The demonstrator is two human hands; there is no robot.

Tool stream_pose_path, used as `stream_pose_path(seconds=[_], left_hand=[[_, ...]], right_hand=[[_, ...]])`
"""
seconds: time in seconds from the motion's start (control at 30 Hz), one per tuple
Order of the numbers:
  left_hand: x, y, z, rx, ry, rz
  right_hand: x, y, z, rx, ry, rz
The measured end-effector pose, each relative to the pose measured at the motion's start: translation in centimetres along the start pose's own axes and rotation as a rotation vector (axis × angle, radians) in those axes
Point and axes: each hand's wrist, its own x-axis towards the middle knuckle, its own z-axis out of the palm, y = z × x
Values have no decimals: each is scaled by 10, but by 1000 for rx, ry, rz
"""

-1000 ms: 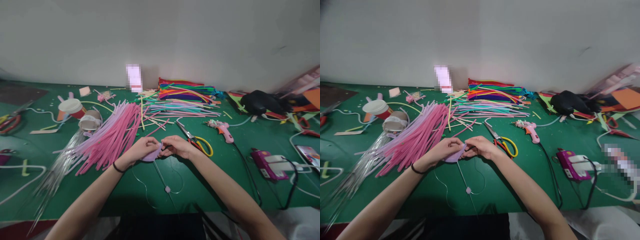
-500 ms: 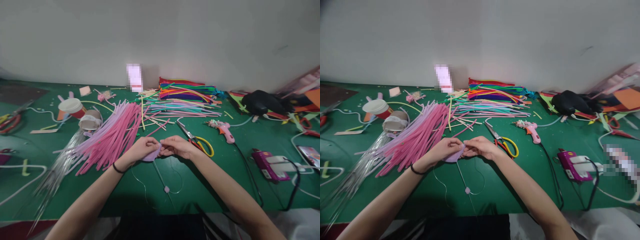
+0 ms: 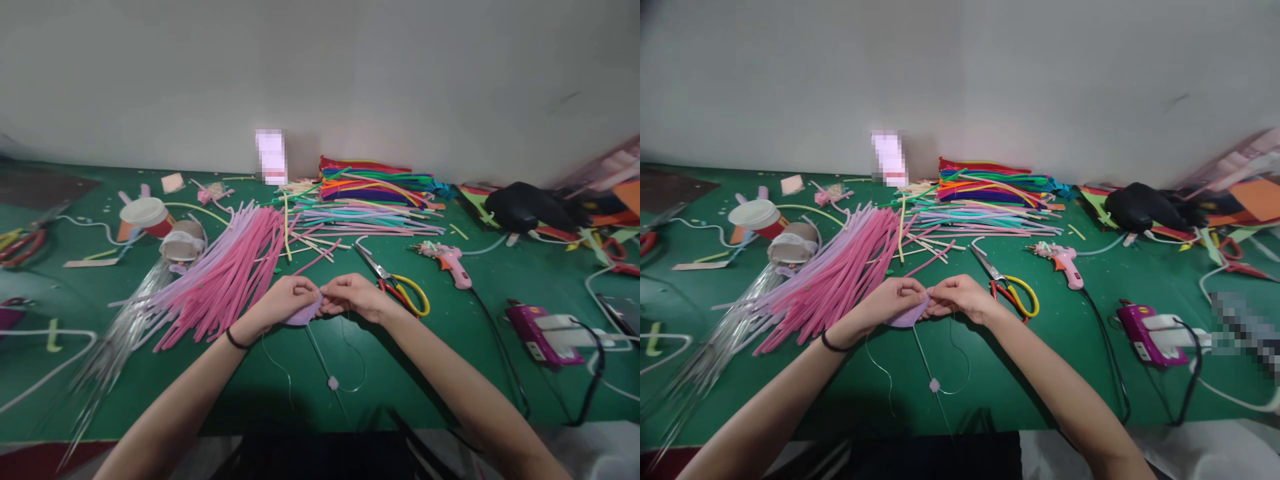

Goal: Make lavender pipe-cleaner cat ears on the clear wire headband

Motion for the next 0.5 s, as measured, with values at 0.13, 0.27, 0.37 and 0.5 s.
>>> stream_pose_path(seconds=[0.13, 0.27, 0.37, 0.5], left_hand=[[0, -1, -2, 35, 0, 0], [2, -4, -2, 37, -26, 11], [3, -4, -1, 56, -35, 43], [-3, 6, -7, 98, 32, 190]], right_hand=[[-2, 1, 5, -40, 46, -35], [-2, 1, 8, -77, 65, -75], [-4, 1, 9, -120, 98, -129], [-12, -7, 7, -39, 32, -208]])
